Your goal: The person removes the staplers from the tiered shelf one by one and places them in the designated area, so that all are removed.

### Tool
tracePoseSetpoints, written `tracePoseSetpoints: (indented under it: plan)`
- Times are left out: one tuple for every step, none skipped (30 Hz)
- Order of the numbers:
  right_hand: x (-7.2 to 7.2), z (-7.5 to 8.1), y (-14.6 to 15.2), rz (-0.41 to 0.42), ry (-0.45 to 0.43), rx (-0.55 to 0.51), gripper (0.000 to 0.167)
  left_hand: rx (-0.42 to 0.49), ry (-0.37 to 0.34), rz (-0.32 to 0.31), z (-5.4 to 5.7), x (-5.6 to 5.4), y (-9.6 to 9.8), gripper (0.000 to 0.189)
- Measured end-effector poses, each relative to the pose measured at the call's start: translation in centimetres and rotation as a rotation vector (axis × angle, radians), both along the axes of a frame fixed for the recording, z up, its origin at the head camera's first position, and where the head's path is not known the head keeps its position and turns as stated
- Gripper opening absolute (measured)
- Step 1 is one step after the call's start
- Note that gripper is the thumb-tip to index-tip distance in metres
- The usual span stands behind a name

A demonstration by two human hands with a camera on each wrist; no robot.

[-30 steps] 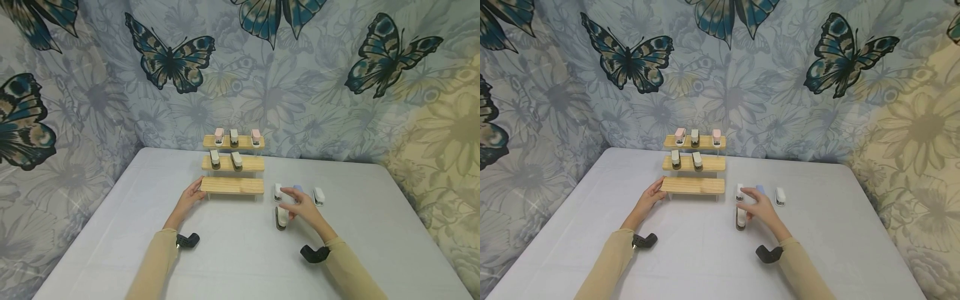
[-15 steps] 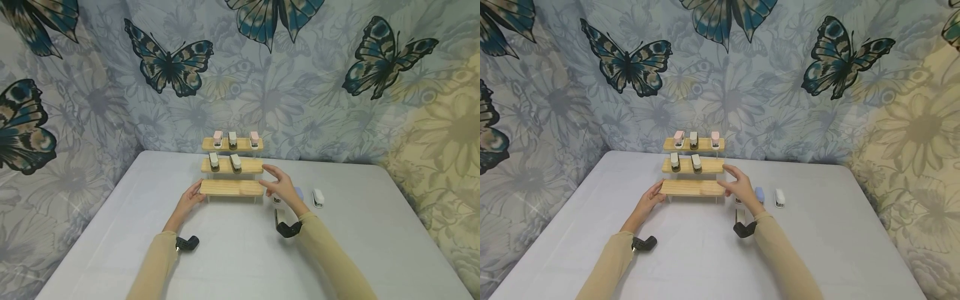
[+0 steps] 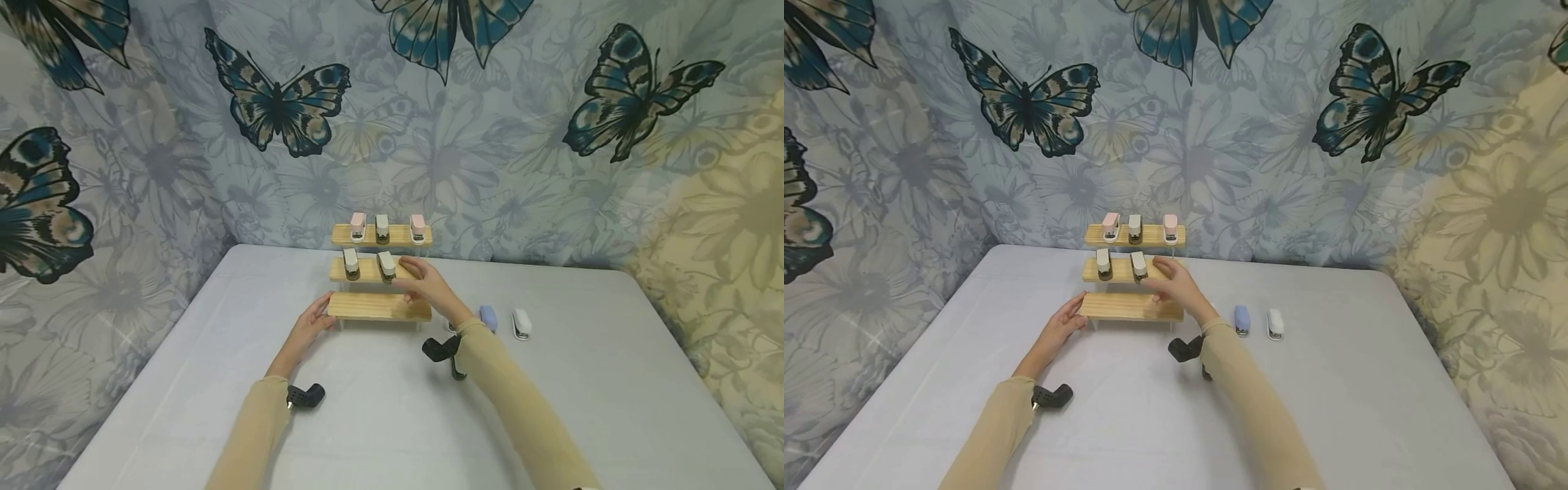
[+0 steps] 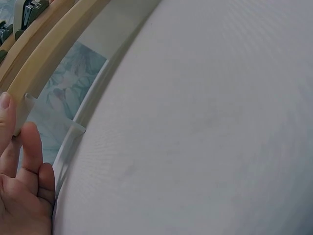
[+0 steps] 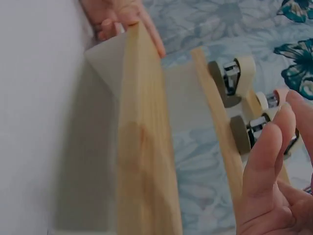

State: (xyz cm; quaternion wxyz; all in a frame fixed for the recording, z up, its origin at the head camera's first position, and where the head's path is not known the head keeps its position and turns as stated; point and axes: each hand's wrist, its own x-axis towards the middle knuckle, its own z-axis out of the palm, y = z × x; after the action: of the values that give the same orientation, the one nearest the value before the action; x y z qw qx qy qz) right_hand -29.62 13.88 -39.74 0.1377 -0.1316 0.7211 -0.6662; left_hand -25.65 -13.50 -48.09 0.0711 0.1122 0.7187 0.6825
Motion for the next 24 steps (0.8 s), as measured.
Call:
tracePoseSetpoints:
  plan:
    - [-0.3, -0.2, -0.3, 0.007, -0.008, -0.01, 0.068, -0.003, 0.001, 0.001, 0.1, 0.1, 0.0, 0.063]
    - [-0.6, -0.3, -0.6, 0.015, -0.013, -0.022, 0.069, -0.005, 0.002, 0.004, 0.1, 0.1, 0.0, 0.063]
    - [-0.8, -0.3, -0.9, 0.02, -0.012, -0.027, 0.07, -0.005, 0.006, 0.005, 0.0, 0.0, 0.0, 0.063]
    - [-0.9, -0.2, -1.2, 0.025, -0.013, -0.032, 0.071, 0.002, 0.009, 0.004, 0.0, 0.0, 0.0, 0.063]
    - [-1.1, -0.1, -1.4, 0.03, -0.018, -0.035, 0.071, 0.006, 0.015, 0.003, -0.2, -0.1, 0.0, 0.063]
    - [-1.2, 0.0, -1.6, 0.032, -0.025, -0.033, 0.073, 0.014, 0.009, 0.01, -0.4, -0.3, 0.0, 0.063]
    - [-1.3, 0.0, -1.8, 0.037, -0.034, -0.03, 0.074, 0.019, 0.006, 0.015, -0.7, -0.4, 0.0, 0.064]
    - [-1.4, 0.1, -2.0, 0.042, -0.043, -0.021, 0.075, 0.02, 0.005, 0.019, -1.1, -0.6, -0.1, 0.064]
    - [-1.5, 0.2, -2.1, 0.043, -0.057, -0.009, 0.076, 0.02, 0.003, 0.024, -1.4, -0.8, -0.1, 0.064]
    - [-1.6, 0.3, -2.2, 0.04, -0.077, -0.002, 0.078, 0.019, 0.002, 0.031, -1.7, -0.9, -0.2, 0.064]
    - [-1.7, 0.3, -2.3, 0.035, -0.098, 0.003, 0.079, 0.018, 0.001, 0.039, -2.0, -1.0, -0.2, 0.064]
    - [-1.8, 0.4, -2.3, 0.031, -0.12, 0.005, 0.08, 0.021, -0.002, 0.043, -2.3, -1.2, -0.3, 0.064]
    - [-1.9, 0.4, -2.4, 0.031, -0.14, 0.005, 0.081, 0.02, 0.007, 0.042, -2.5, -1.2, -0.3, 0.064]
    - [-2.0, 0.5, -2.4, 0.032, -0.162, 0.002, 0.081, 0.022, 0.015, 0.041, -2.6, -1.2, -0.3, 0.065]
    - [-2.0, 0.6, -2.4, 0.036, -0.182, -0.002, 0.082, 0.025, 0.021, 0.042, -2.7, -1.3, -0.3, 0.065]
    - [-2.1, 0.6, -2.4, 0.041, -0.2, -0.007, 0.082, 0.031, 0.024, 0.043, -2.8, -1.3, -0.3, 0.065]
    - [-2.1, 0.7, -2.4, 0.049, -0.21, -0.008, 0.082, 0.035, 0.029, 0.039, -2.8, -1.3, -0.3, 0.066]
    - [-2.1, 0.8, -2.4, 0.06, -0.216, -0.007, 0.082, 0.036, 0.028, 0.04, -2.8, -1.3, -0.2, 0.066]
    - [-2.2, 0.8, -2.4, 0.067, -0.218, -0.005, 0.082, 0.039, 0.026, 0.042, -2.8, -1.3, -0.2, 0.066]
    - [-2.2, 0.8, -2.4, 0.074, -0.216, -0.003, 0.082, 0.041, 0.025, 0.04, -2.8, -1.3, -0.2, 0.067]
    - [-2.2, 0.8, -2.4, 0.077, -0.206, 0.002, 0.081, 0.039, 0.023, 0.041, -2.8, -1.3, -0.2, 0.067]
    - [-2.1, 0.7, -2.4, 0.076, -0.193, 0.009, 0.08, 0.034, 0.026, 0.041, -2.8, -1.3, -0.2, 0.067]
    - [-2.1, 0.7, -2.4, 0.074, -0.174, 0.017, 0.08, 0.03, 0.031, 0.037, -2.7, -1.3, -0.2, 0.067]
    - [-2.0, 0.6, -2.4, 0.068, -0.156, 0.023, 0.079, 0.029, 0.032, 0.037, -2.7, -1.3, -0.3, 0.066]
